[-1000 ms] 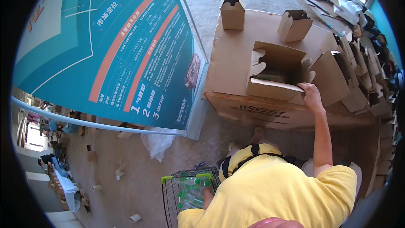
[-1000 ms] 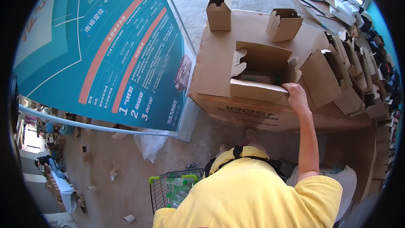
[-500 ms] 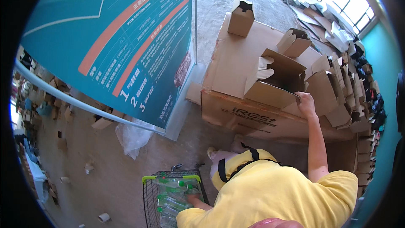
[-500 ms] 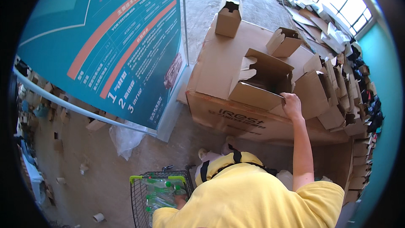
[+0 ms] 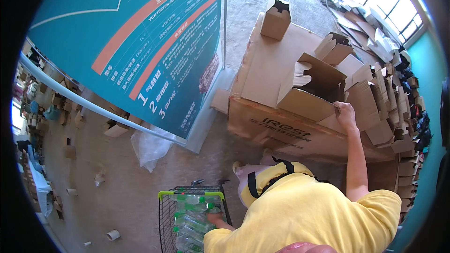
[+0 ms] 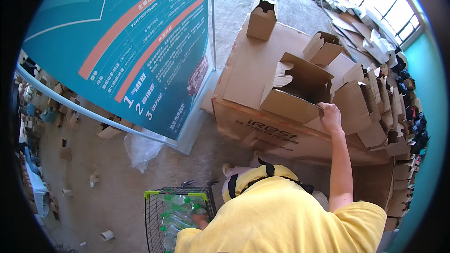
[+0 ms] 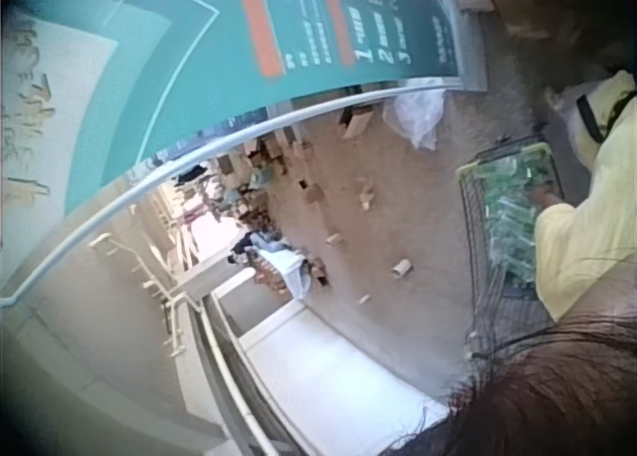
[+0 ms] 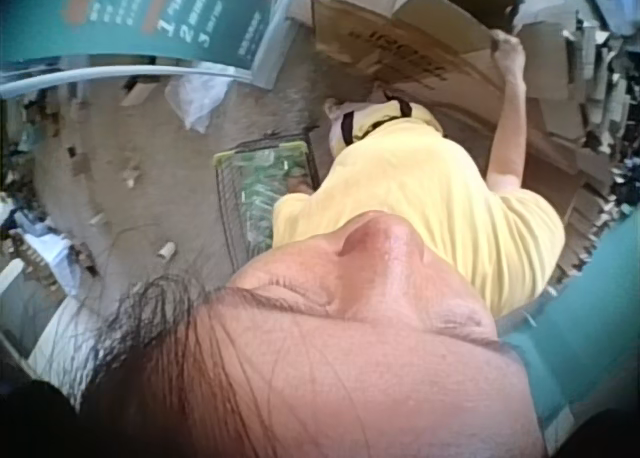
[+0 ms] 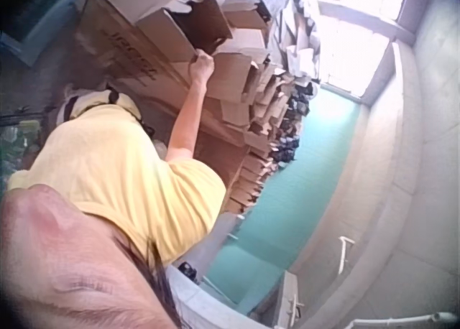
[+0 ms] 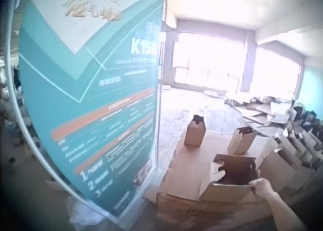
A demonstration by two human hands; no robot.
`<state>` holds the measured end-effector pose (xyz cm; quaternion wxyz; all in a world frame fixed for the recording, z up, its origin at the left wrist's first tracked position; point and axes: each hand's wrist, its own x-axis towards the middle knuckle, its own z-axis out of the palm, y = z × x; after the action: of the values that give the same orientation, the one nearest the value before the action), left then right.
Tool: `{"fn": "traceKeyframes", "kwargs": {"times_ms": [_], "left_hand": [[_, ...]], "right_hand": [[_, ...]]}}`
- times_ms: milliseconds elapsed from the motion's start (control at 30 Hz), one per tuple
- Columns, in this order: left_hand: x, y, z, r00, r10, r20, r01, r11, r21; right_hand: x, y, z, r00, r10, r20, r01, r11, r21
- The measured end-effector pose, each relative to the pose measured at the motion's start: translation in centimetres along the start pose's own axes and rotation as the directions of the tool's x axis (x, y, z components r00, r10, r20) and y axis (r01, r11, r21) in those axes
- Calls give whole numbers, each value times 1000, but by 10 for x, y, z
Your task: The person places plastic bottles from a shopping cart into cardboard boxes one by one, then closes the box flaps.
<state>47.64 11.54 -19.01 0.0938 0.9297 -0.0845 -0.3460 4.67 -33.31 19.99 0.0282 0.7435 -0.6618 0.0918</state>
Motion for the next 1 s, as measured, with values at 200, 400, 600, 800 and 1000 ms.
{"fn": "traceKeyframes", "kwargs": {"times_ms": [200, 400, 600, 800, 1000], "left_hand": [[-15, -17, -16, 979, -24, -201, -12, 984, -175], [-22, -18, -54, 596, -398, -698, 51, 886, -461], [-83, 66, -206, 420, -430, -799, -453, 663, -595], [-157, 266, -285, 627, -81, -775, -748, -344, -568], [-278, 518, -225, 301, 689, -659, -407, -532, -742]], "right_hand": [[5, 5, -4, 997, -57, 49, 55, 998, 37], [10, 13, -15, 985, -136, 105, 120, 982, 147], [5, 29, -26, 904, -402, 143, 380, 911, 162], [6, 45, -23, 890, -437, 127, 397, 882, 253], [2, 50, -16, 874, -483, 57, 440, 835, 330]]}}
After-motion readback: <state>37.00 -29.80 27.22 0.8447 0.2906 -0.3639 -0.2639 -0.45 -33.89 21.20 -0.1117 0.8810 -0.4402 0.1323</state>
